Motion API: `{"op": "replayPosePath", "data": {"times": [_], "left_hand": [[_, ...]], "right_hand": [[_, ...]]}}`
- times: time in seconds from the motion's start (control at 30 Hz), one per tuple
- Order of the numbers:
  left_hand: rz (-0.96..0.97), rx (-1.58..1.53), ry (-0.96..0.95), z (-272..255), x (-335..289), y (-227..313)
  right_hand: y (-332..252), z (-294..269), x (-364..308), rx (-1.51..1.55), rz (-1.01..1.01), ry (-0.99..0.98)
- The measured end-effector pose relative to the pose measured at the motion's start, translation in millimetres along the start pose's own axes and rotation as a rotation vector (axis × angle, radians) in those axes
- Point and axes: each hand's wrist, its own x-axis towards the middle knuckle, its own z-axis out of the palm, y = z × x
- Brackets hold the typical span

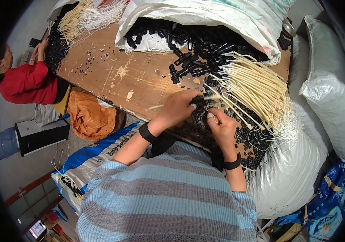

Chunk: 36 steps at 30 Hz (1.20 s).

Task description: The person gathers a bundle of black plastic components and white cords into a blue bag, then assembles individual units by threading a cord through each component by hand.

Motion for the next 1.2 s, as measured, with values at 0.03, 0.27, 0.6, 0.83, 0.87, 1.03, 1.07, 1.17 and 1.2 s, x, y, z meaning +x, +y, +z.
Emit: {"op": "replayPosePath", "data": {"times": [0.03, 0.27, 0.6, 0.83, 0.87, 1.03, 1.07, 1.17, 1.2], "left_hand": [[0.000, -0.001, -0.001, -0.5, 1.7, 3.2], [0.001, 0.016, -0.056, 0.8, 1.9, -2.7], [0.268, 0.333, 0.019, 3.3, -2.0, -12.4], [0.328, 0.357, 0.007, 5.3, -3.4, -4.5], [0.333, 0.377, -0.026, 4.5, -3.3, -3.2], [0.360, 0.343, -0.010, 7.4, -6.5, -4.3], [0.252, 0.303, -0.107, 6.7, -6.4, -0.4], [0.139, 0.074, -0.189, 0.4, -4.1, 4.4], [0.129, -0.117, -0.174, -2.3, -3.5, 3.9]], "right_hand": [[0.8, 0.9, -0.1, -0.001, 0.001, 0.000], [-0.2, -5.1, -0.4, 0.007, -0.062, 0.047], [0.5, -2.9, 2.7, -0.033, -0.073, 0.073], [-0.6, 3.3, 0.4, -0.019, -0.091, 0.042], [-1.5, 2.8, 0.5, -0.019, -0.092, 0.042], [-7.5, 4.4, -1.8, -0.058, -0.095, -0.043], [-9.0, 5.0, -2.5, -0.058, -0.094, -0.043], [-11.7, 5.8, -1.2, -0.128, -0.190, -0.127], [-10.6, 5.1, -2.0, -0.130, -0.192, -0.123]]}}
